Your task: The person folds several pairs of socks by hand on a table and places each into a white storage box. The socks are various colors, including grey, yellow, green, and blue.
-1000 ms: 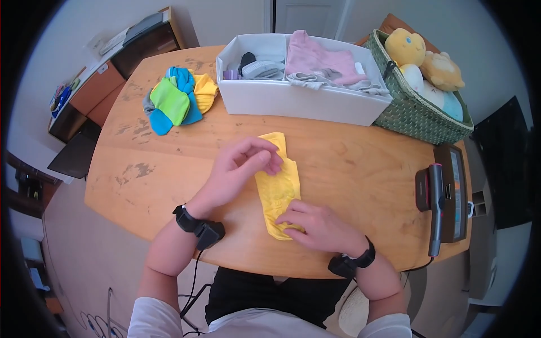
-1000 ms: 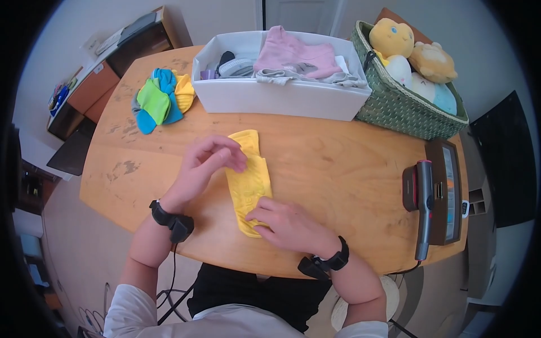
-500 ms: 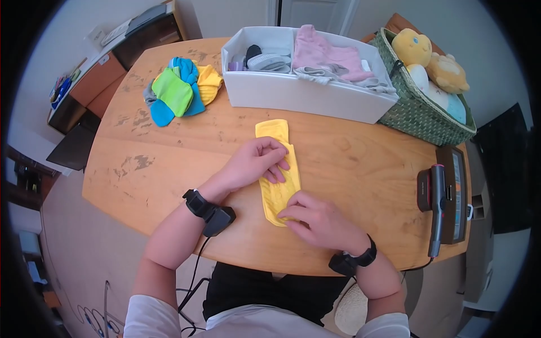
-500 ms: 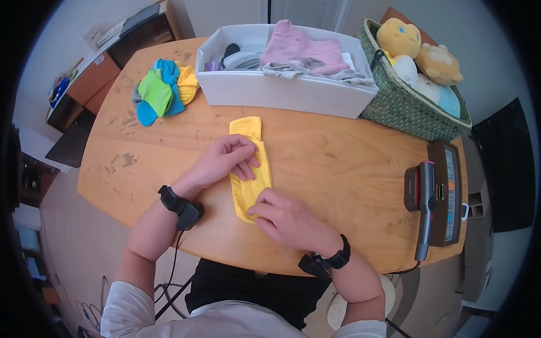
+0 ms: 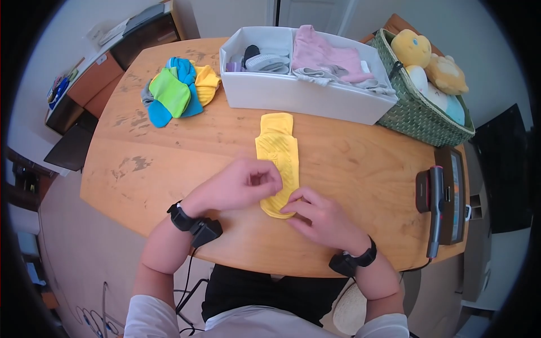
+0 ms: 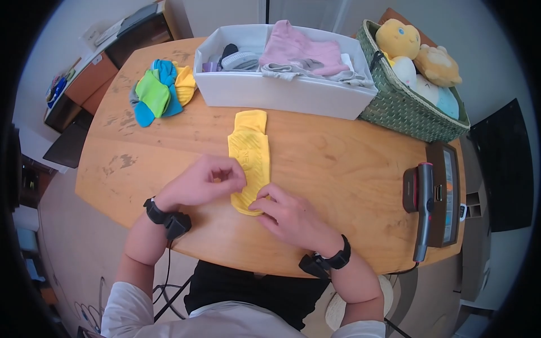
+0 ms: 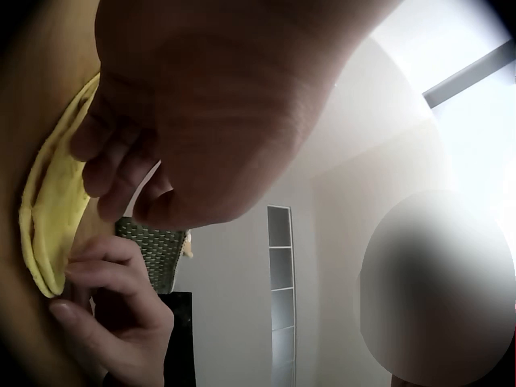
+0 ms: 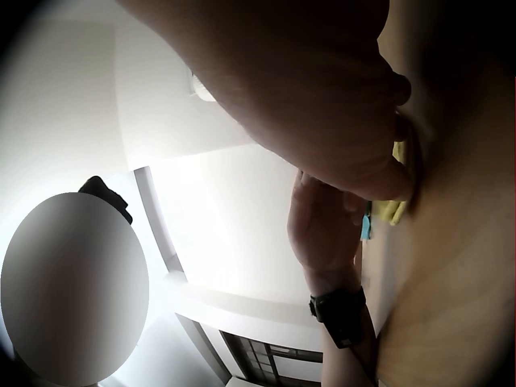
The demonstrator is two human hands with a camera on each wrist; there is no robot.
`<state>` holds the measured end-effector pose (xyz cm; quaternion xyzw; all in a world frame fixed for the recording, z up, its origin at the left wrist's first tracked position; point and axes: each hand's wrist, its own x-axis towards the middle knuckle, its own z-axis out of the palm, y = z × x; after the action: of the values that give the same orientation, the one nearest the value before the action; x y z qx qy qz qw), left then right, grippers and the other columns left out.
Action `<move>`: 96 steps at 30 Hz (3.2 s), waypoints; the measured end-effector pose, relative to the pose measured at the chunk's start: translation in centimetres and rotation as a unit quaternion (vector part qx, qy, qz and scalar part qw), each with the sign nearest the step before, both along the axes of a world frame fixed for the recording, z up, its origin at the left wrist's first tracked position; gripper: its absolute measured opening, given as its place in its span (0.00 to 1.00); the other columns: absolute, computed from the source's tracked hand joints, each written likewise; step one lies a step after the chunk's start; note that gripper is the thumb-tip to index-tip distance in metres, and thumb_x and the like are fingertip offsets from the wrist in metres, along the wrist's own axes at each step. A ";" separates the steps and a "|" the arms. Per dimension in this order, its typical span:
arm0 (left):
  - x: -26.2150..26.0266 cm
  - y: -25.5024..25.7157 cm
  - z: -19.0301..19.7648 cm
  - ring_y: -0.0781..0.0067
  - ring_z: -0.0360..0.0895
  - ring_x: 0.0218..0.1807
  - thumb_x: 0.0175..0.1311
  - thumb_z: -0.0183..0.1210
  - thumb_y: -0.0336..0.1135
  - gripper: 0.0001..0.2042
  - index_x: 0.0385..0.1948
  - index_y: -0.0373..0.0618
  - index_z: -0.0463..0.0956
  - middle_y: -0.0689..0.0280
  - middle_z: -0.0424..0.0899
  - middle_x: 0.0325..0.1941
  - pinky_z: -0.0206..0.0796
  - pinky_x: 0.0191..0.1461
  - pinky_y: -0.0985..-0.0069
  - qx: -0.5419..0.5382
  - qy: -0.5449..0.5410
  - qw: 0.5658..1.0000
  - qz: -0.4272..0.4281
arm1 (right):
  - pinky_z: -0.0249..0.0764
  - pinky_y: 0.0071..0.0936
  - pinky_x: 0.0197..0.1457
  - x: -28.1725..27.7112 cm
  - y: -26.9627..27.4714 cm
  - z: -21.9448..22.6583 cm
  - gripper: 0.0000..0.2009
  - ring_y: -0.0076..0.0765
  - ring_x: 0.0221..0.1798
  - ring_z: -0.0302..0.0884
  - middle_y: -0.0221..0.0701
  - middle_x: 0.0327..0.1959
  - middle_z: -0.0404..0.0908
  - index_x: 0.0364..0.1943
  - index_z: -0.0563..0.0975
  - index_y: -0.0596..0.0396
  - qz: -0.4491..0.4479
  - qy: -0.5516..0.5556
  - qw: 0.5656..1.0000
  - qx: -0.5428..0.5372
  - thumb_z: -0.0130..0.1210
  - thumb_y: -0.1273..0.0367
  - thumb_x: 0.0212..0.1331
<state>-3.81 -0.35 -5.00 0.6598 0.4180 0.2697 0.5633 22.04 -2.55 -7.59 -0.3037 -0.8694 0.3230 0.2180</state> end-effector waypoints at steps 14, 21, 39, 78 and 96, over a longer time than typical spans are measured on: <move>1.8 -0.9 -2.3 0.55 0.77 0.48 0.62 0.68 0.30 0.08 0.41 0.42 0.82 0.58 0.78 0.41 0.73 0.50 0.65 0.248 0.135 0.957 -0.060 | 0.79 0.37 0.36 0.4 1.2 -1.1 0.04 0.43 0.35 0.83 0.32 0.38 0.79 0.39 0.82 0.53 -0.117 0.003 0.991 0.064 0.64 0.71 0.63; 2.3 -1.0 -3.3 0.53 0.79 0.46 0.63 0.68 0.30 0.07 0.39 0.40 0.83 0.58 0.81 0.39 0.74 0.51 0.62 0.319 0.169 0.932 -0.030 | 0.79 0.39 0.37 0.6 1.4 -0.8 0.05 0.45 0.35 0.83 0.33 0.37 0.79 0.40 0.81 0.54 -0.119 0.022 0.991 0.053 0.64 0.70 0.64; 2.7 -1.1 -3.3 0.53 0.78 0.41 0.61 0.70 0.29 0.07 0.36 0.39 0.81 0.57 0.81 0.35 0.74 0.44 0.63 0.346 0.161 0.924 -0.004 | 0.78 0.40 0.36 0.6 1.5 -0.7 0.05 0.47 0.35 0.82 0.34 0.37 0.79 0.37 0.79 0.55 -0.129 0.010 0.989 0.077 0.64 0.69 0.65; 3.8 -2.2 -3.8 0.54 0.80 0.35 0.61 0.66 0.30 0.06 0.29 0.39 0.78 0.57 0.81 0.29 0.73 0.39 0.61 0.310 0.192 0.930 0.038 | 0.78 0.43 0.39 0.3 1.0 -0.6 0.04 0.50 0.36 0.82 0.38 0.36 0.80 0.38 0.80 0.56 -0.132 -0.007 0.991 -0.008 0.59 0.70 0.67; 3.6 -2.2 -3.9 0.56 0.80 0.34 0.58 0.69 0.32 0.06 0.30 0.41 0.81 0.60 0.81 0.29 0.74 0.38 0.63 0.342 0.205 0.916 0.046 | 0.77 0.40 0.37 0.7 1.1 -0.3 0.05 0.42 0.37 0.82 0.33 0.37 0.76 0.37 0.80 0.54 -0.078 -0.050 0.988 0.121 0.64 0.69 0.63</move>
<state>-0.18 -2.51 -8.91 0.8328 0.4369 0.2804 0.1923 22.76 -1.42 -7.90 -0.3573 -0.8857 0.1818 0.2343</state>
